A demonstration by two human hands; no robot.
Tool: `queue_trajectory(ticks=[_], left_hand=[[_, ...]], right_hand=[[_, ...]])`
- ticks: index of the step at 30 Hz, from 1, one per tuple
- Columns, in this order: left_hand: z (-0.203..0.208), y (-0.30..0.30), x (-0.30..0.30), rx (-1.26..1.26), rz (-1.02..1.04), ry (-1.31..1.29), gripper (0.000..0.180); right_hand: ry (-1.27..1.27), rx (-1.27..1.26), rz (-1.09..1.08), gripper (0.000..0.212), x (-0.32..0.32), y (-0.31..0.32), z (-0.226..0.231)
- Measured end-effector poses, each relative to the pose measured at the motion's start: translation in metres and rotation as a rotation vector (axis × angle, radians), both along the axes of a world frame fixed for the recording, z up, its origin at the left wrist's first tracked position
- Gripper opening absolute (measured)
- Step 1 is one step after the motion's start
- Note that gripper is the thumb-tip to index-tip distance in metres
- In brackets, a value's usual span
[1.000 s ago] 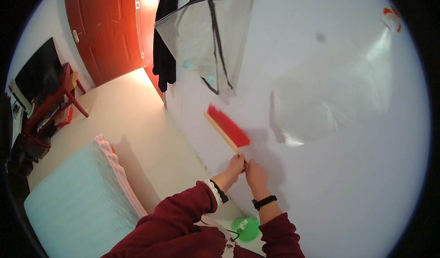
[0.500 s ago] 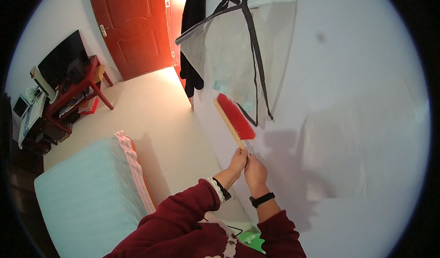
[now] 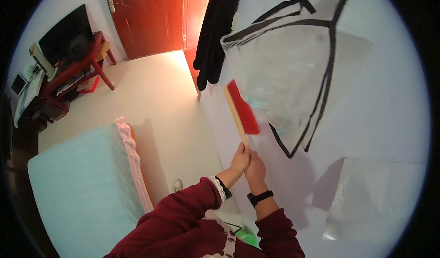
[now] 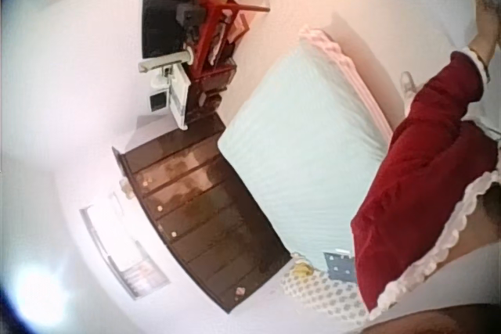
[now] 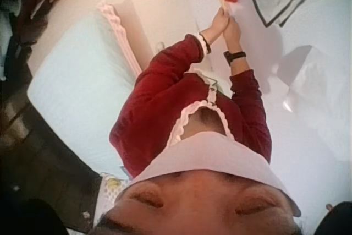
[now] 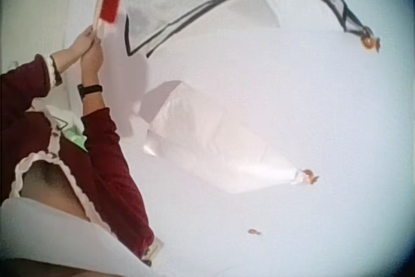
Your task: The person uses a red-bristled brush to sweep a light-blue bedsheet, a floral pillow, and a wall. The person also picks up and folds a black cloth before resuming brushing the wall and moving toward the doorway.
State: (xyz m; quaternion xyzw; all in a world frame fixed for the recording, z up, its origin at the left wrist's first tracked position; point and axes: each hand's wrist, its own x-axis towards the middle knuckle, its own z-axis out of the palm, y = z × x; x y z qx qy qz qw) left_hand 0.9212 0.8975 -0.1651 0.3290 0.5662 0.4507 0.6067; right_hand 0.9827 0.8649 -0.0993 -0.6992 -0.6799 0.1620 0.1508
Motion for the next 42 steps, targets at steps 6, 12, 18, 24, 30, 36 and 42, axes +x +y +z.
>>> queue_trajectory(ticks=[6,12,18,24,30,36,42], left_hand=[[0.055,0.024,-0.03,0.316,0.06,0.077,0.053],[-0.033,0.06,-0.045,-0.024,-0.249,0.059,0.061],[-0.139,0.089,-0.047,-0.13,-0.223,0.112,0.061],[-0.243,0.099,-0.055,-0.227,-0.189,0.055,0.057],[-0.343,0.082,-0.047,-0.354,-0.141,-0.058,0.058],[-0.427,0.03,-0.003,-0.452,-0.199,-0.083,0.058],[-0.444,-0.038,0.039,-0.567,-0.269,-0.164,0.063]], right_hand=[[0.034,0.09,-0.138,0.028,-0.033,0.038,0.012],[-0.204,-0.058,-0.138,0.03,-0.042,0.061,-0.059],[-0.155,-0.233,-0.182,0.029,-0.048,0.101,-0.159],[-0.35,-0.407,-0.088,0.028,-0.06,0.131,-0.267],[-0.279,-0.509,-0.007,0.023,-0.049,0.123,-0.37],[-0.257,-0.614,0.013,0.023,0.002,0.08,-0.462],[-0.263,-0.669,0.081,0.028,0.084,0.004,-0.517]])
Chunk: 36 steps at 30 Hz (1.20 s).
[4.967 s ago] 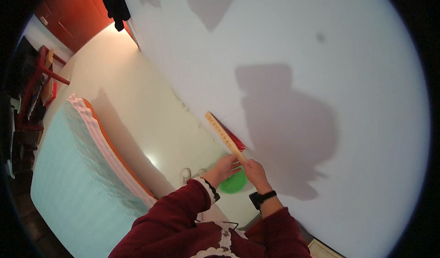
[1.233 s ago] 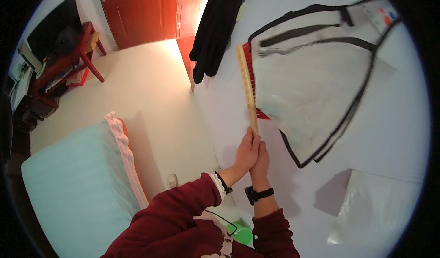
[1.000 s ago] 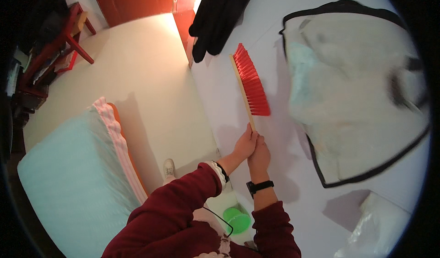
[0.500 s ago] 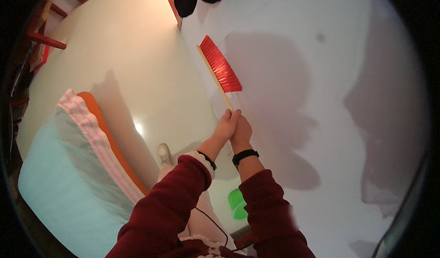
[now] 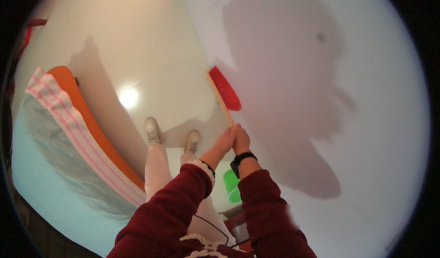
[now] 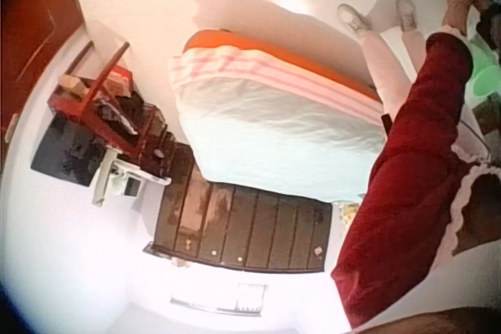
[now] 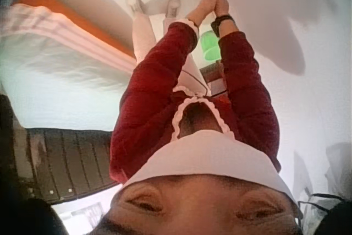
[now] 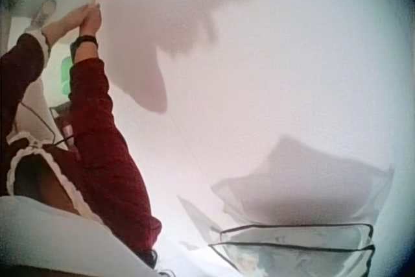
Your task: The person uses a red-bristled brush to sweep a light-blue bedsheet, a floral pillow, and a wall. The person also picks up and folds a black cloth before resuming brushing the wall and moving toward the doorway.
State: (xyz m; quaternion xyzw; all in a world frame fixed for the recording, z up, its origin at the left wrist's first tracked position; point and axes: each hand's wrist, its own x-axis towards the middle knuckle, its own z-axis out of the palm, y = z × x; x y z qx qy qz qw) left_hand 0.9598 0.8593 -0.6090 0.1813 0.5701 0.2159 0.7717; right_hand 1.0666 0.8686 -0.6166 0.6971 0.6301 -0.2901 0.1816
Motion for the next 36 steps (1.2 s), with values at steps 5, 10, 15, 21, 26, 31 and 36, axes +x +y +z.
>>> queue_trajectory(ticks=[5,10,15,21,26,31,36], left_hand=[[0.047,-0.076,0.022,-0.352,-0.143,-0.179,0.06],[0.132,-0.092,0.035,-0.617,-0.012,-0.489,0.041],[0.231,-0.048,0.036,-0.358,0.188,-0.597,0.026],[0.357,-0.023,0.027,-0.053,0.092,-0.431,0.031],[0.446,-0.036,0.015,0.202,0.146,-0.389,0.029],[0.514,-0.046,0.012,0.513,0.147,-0.377,0.032],[0.536,-0.045,0.022,0.575,0.109,-0.468,0.039]], right_hand=[[0.052,-0.202,-0.298,0.032,0.043,-0.071,0.063],[0.207,-0.374,-0.905,0.032,0.045,-0.069,0.181],[0.221,0.092,-0.479,0.032,0.031,-0.062,0.303],[0.114,0.388,-0.16,0.022,0.016,-0.067,0.437],[0.155,0.646,-0.082,0.016,0.007,-0.085,0.508],[0.176,0.82,-0.063,0.012,0.004,-0.089,0.562],[0.161,0.977,0.02,0.014,0.019,-0.091,0.579]])
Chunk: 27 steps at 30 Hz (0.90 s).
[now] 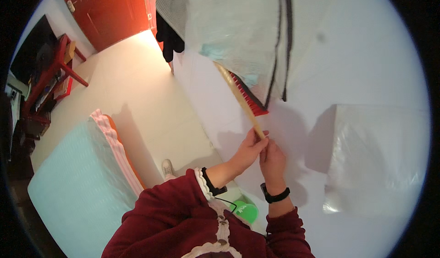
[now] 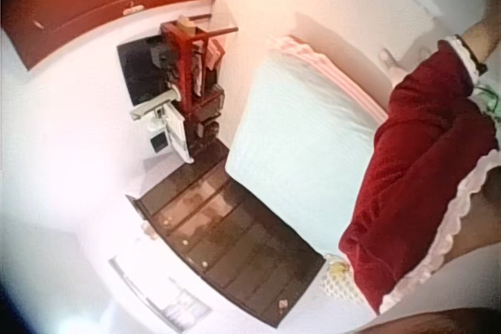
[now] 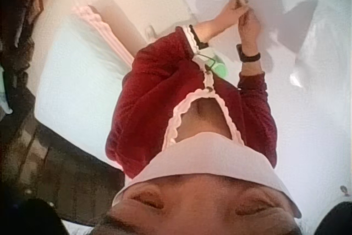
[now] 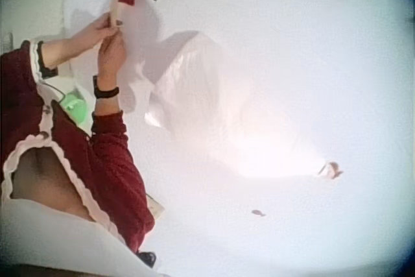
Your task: The person uses a red-bristled brush to sweep a light-blue bedsheet, a floral pillow, and a wall. The person also picks up and folds a black cloth before resuming brushing the wall and moving toward the doorway.
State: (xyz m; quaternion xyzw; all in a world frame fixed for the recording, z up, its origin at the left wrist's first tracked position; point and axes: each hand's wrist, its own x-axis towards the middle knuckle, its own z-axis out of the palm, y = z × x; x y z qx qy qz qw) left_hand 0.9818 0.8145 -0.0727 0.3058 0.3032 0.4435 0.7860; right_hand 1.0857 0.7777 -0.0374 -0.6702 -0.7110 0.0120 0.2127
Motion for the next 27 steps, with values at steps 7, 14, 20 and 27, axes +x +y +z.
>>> queue_trajectory(ticks=[7,14,20,27], left_hand=[[-0.071,-0.035,0.017,-0.435,-0.583,0.305,0.033],[-0.065,-0.031,0.012,-0.314,-0.735,0.42,0.03],[-0.043,-0.012,-0.035,-0.363,-0.819,0.4,0.047],[-0.003,0.044,-0.118,-0.259,-0.479,0.288,0.048]], right_hand=[[-0.276,-0.415,-0.08,0.025,0.056,-0.08,-0.063],[0.154,-1.095,-0.284,0.043,0.086,-0.101,-0.075],[0.543,-0.812,-0.456,0.034,0.033,-0.057,-0.022],[0.211,-0.184,-0.096,0.033,-0.069,0.053,0.003]])
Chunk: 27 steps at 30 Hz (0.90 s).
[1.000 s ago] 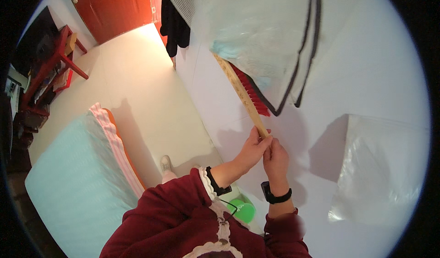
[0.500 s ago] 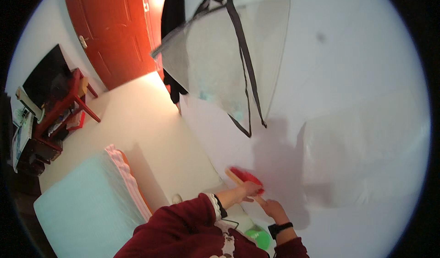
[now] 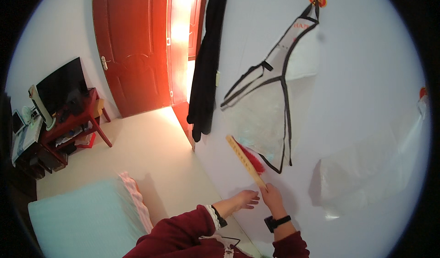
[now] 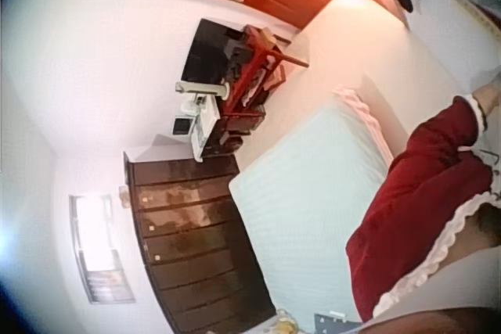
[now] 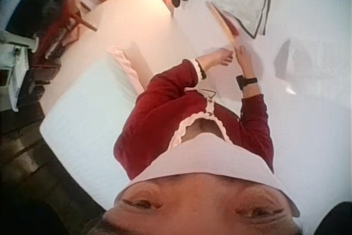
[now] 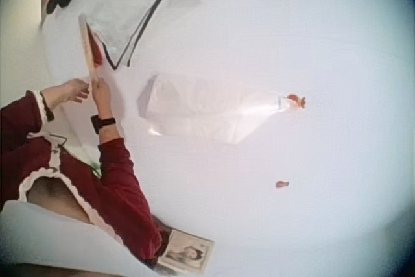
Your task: The person uses a red-bristled brush to sweep a light-blue bedsheet, a floral pillow, and a wall. The person also picks up and folds a black cloth before resuming brushing the wall and moving toward the doorway.
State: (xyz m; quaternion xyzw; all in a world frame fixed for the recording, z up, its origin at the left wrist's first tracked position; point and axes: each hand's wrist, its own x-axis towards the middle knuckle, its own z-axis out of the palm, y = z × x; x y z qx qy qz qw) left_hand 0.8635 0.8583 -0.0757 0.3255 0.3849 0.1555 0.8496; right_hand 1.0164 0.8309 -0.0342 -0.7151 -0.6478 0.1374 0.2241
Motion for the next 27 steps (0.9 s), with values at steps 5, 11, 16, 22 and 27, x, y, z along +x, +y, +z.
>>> queue_trajectory(ticks=[5,11,16,22,27], left_hand=[[0.022,0.025,-0.078,0.077,0.13,-0.033,0.046],[0.034,0.037,-0.143,0.099,0.226,-0.06,0.043],[0.054,0.061,-0.179,0.146,0.304,-0.09,0.041],[0.081,0.108,-0.203,0.279,0.382,-0.113,0.041],[0.11,0.162,-0.208,0.506,0.406,-0.081,0.038]], right_hand=[[0.011,0.198,-0.02,0.031,-0.067,0.067,0.006],[0.197,0.187,-0.074,0.034,-0.119,0.107,-0.007],[0.334,0.334,-0.106,0.034,-0.167,0.128,0.004],[0.552,0.428,-0.123,0.03,-0.208,0.171,0.024],[0.639,0.696,-0.08,0.024,-0.22,0.231,0.018]])
